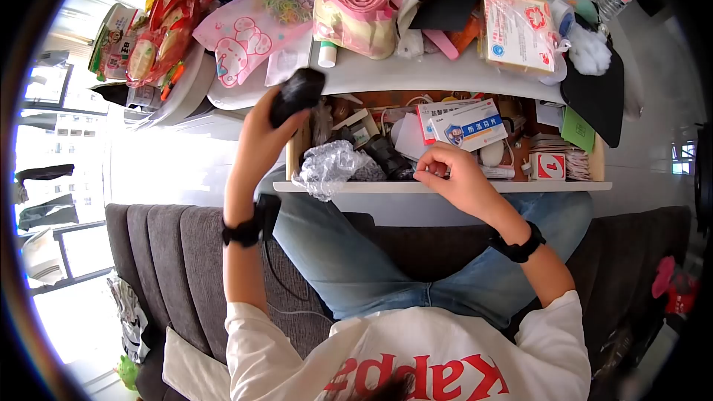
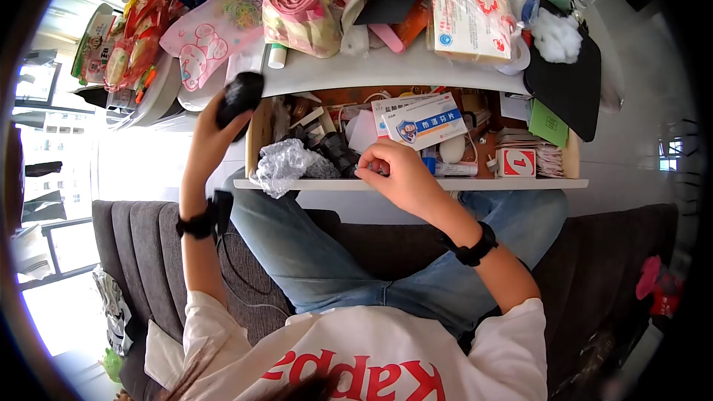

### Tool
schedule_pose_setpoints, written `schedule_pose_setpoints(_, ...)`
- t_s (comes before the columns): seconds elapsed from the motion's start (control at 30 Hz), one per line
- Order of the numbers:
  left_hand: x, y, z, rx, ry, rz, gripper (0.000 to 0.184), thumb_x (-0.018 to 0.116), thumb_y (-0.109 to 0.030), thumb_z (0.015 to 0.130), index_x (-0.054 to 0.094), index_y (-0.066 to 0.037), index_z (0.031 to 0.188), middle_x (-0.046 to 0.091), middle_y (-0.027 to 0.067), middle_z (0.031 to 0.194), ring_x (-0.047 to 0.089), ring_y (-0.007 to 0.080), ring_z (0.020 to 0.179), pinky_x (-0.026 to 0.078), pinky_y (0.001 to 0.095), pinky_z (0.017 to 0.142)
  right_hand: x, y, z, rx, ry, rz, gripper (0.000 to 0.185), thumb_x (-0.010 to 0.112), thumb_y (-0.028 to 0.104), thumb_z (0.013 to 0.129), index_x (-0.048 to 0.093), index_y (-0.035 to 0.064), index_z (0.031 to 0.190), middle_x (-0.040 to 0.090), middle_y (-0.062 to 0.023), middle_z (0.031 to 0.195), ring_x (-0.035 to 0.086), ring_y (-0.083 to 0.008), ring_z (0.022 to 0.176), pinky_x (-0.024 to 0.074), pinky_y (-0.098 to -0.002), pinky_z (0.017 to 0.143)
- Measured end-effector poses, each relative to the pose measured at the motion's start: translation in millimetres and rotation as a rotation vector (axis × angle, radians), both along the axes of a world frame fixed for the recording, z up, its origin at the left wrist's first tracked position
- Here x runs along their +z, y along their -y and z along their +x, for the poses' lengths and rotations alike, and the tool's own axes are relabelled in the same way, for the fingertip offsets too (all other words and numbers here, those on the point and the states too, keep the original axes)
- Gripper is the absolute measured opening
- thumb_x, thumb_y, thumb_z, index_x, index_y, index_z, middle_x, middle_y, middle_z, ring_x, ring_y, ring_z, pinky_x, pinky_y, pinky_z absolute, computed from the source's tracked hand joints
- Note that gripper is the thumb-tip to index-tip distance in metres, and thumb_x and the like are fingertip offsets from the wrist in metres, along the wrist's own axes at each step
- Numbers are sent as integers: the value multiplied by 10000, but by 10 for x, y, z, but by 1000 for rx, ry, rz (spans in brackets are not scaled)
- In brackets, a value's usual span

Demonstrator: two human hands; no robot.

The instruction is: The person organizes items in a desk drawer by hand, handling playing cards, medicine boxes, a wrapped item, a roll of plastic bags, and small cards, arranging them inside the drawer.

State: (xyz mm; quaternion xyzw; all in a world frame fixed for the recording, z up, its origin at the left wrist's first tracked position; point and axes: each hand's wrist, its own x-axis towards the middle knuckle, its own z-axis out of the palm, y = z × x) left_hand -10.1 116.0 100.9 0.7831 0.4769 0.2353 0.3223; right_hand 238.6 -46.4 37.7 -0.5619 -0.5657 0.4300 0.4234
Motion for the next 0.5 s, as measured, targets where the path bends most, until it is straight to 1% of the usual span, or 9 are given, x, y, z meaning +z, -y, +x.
schedule_pose_setpoints(0.03,-14,-86,136,-51,-40,116,430,662,-113,737,522,11,1124,592,151,972,574,254,896,438,332,811,-7,-13,-27,3,1,-19,97,660,39,747,578,-1,780,513,-35,709,461,-107,614,395,-235,564)
schedule_pose_setpoints(0.1,-59,-251,359,-357,-188,545,468,664,-33,676,528,-15,1123,568,121,1033,544,261,973,415,336,867,-27,-8,-69,3,-34,-73,99,661,44,749,577,2,782,509,-34,702,459,-105,614,395,-232,568)
schedule_pose_setpoints(0.2,-116,-151,636,-546,-198,505,476,662,-9,629,542,-39,1088,536,109,1090,485,323,1034,387,385,903,-54,57,-55,15,-51,-76,95,650,47,771,567,7,795,512,-19,725,464,-94,635,397,-226,605)
schedule_pose_setpoints(0.23,-137,-110,678,-547,-198,486,478,663,-9,627,542,-43,1089,535,105,1088,489,323,1030,391,386,898,-72,86,-47,21,-55,-62,93,645,47,781,563,8,801,515,-12,738,467,-89,645,398,-224,622)
schedule_pose_setpoints(0.3,-180,-31,715,-543,-205,456,483,664,-9,625,542,-49,1090,534,98,1085,496,323,1021,398,389,889,-175,126,-12,-29,-48,-13,99,647,44,769,559,5,794,512,-29,737,471,-105,640,401,-236,598)
schedule_pose_setpoints(0.33,-201,-31,710,-533,-203,456,494,668,-14,623,536,-41,1098,543,109,1078,495,330,1023,399,383,888,-208,148,11,-53,-45,12,102,649,42,763,558,4,791,510,-38,736,473,-113,637,402,-242,586)
schedule_pose_setpoints(0.43,-98,-74,602,-452,-178,448,498,680,-30,641,520,-26,1112,550,129,1080,498,336,1026,405,379,882,-183,210,68,-55,-30,1,109,643,37,766,545,-1,794,515,-45,774,487,-120,654,412,-247,606)
schedule_pose_setpoints(0.47,-72,-90,534,-352,-125,453,457,671,-46,699,507,-22,1125,566,159,1042,542,311,979,423,354,855,-183,231,77,-62,-54,4,111,644,37,765,544,-1,794,515,-46,775,487,-121,652,415,-249,613)
schedule_pose_setpoints(0.5,-124,-152,429,-181,-54,296,412,656,-103,740,506,-37,1118,576,168,1031,562,318,952,435,369,830,-190,259,83,-74,-78,10,113,645,37,764,543,0,794,514,-46,776,487,-122,651,418,-250,620)
